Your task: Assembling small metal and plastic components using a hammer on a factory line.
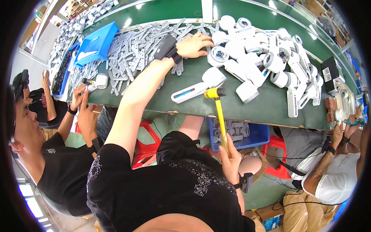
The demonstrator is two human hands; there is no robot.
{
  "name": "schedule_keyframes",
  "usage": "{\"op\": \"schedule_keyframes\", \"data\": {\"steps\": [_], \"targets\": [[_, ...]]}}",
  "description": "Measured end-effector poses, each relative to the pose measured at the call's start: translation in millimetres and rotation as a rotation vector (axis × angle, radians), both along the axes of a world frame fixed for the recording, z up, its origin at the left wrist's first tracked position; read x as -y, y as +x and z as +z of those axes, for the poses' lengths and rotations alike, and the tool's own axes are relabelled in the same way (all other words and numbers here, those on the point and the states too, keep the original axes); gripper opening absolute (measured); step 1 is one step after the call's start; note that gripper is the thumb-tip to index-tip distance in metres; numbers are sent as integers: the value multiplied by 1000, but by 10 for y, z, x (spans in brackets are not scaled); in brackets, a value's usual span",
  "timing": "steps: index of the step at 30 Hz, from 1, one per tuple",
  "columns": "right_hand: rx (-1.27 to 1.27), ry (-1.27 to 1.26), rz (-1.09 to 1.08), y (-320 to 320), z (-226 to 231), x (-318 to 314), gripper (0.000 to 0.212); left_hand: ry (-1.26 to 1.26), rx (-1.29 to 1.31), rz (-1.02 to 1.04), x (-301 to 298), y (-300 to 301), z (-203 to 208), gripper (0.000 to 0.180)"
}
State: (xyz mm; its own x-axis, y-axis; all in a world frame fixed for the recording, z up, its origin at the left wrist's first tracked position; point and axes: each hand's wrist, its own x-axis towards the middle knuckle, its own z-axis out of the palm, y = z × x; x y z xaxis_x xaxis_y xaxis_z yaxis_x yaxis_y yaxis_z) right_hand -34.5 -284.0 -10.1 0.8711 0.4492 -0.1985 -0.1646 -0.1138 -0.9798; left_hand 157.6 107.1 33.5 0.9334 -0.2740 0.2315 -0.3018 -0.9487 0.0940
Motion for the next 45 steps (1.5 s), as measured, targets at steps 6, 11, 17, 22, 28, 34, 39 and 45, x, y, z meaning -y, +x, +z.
{"op": "schedule_keyframes", "data": {"steps": [6,11,17,22,28,34,39,45], "targets": [[-5,15,0,17,-3,2,50,13,-36,56,-45,25,35,38],[-13,15,-4,59,-5,2,49,256,-168,277,-190,-164,399,17],[10,22,20,106,-39,-27,49,217,-101,332,-268,185,518,19],[-2,-22,6,113,13,-19,50,-8,66,40,-264,777,272,56],[-16,-35,-34,112,54,17,50,51,50,180,-218,863,8,45],[316,-137,-81,264,-155,271,51,376,-84,260,-410,407,274,20],[413,-121,-359,574,-180,661,50,55,239,89,-138,34,190,20],[265,-247,-327,652,54,921,56,110,25,76,112,103,-18,16]]}}
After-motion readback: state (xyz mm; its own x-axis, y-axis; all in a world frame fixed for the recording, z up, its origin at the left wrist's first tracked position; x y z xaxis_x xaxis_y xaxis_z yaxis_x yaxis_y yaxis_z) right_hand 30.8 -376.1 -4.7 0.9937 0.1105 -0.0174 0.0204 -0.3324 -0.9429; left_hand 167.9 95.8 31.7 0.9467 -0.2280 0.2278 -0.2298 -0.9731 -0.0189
